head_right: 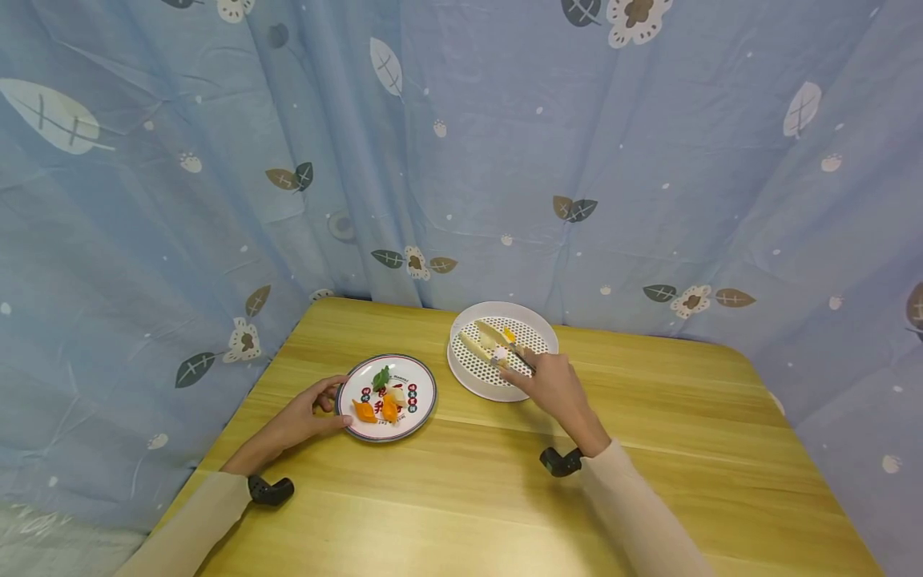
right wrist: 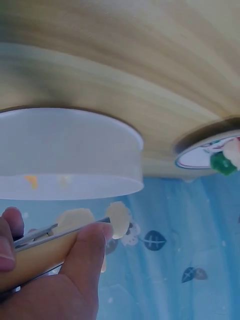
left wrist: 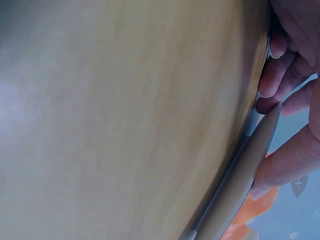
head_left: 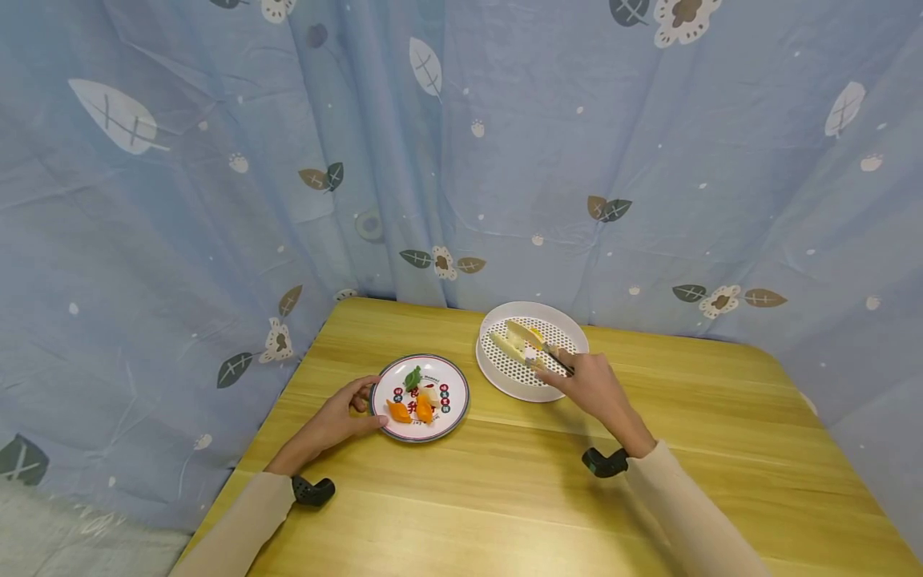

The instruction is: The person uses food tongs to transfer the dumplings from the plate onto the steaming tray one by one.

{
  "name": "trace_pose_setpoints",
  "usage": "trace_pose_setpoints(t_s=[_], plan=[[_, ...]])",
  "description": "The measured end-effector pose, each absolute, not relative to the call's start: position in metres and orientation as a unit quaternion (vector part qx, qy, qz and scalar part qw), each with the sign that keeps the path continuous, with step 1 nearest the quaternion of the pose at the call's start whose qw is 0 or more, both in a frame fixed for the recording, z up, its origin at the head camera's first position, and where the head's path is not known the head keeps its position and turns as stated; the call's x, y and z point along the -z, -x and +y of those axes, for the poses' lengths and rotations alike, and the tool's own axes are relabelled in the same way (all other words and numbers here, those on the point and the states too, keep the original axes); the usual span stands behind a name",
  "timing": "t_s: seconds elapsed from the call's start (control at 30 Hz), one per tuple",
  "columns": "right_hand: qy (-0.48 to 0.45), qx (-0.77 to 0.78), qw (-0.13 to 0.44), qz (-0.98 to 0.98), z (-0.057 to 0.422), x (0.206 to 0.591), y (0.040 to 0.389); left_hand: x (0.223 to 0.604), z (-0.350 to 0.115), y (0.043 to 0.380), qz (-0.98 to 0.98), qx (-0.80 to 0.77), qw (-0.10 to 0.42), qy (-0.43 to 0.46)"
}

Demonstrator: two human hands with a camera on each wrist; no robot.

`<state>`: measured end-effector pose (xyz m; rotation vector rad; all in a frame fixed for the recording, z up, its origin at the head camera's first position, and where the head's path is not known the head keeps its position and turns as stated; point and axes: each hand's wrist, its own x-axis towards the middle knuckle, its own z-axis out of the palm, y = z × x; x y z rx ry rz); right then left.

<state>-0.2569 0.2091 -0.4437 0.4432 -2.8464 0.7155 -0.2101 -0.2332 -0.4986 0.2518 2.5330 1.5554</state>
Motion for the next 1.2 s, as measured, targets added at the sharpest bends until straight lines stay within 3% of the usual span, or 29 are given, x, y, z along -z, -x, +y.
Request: trace_pose_setpoints(t_s=[0.63,1.0,1.2], plan=[[-0.226,-0.246,0.105,-0.937,0.178,0.457,0.233,0.489,-0.23,0.206,0.848,-0.517,0.079,-0.082],[-0.269,-0.233,0.096,-0.93,0.163,0.467,0.219,0.526,-0.24,0.224,0.86,-0.5,0.069,-0.076],[-0.289,-0.231,0.107,-0.923,0.159,0.47,0.214,0.529,-0.24,0.225,0.86,-0.5,0.069,-0.079]])
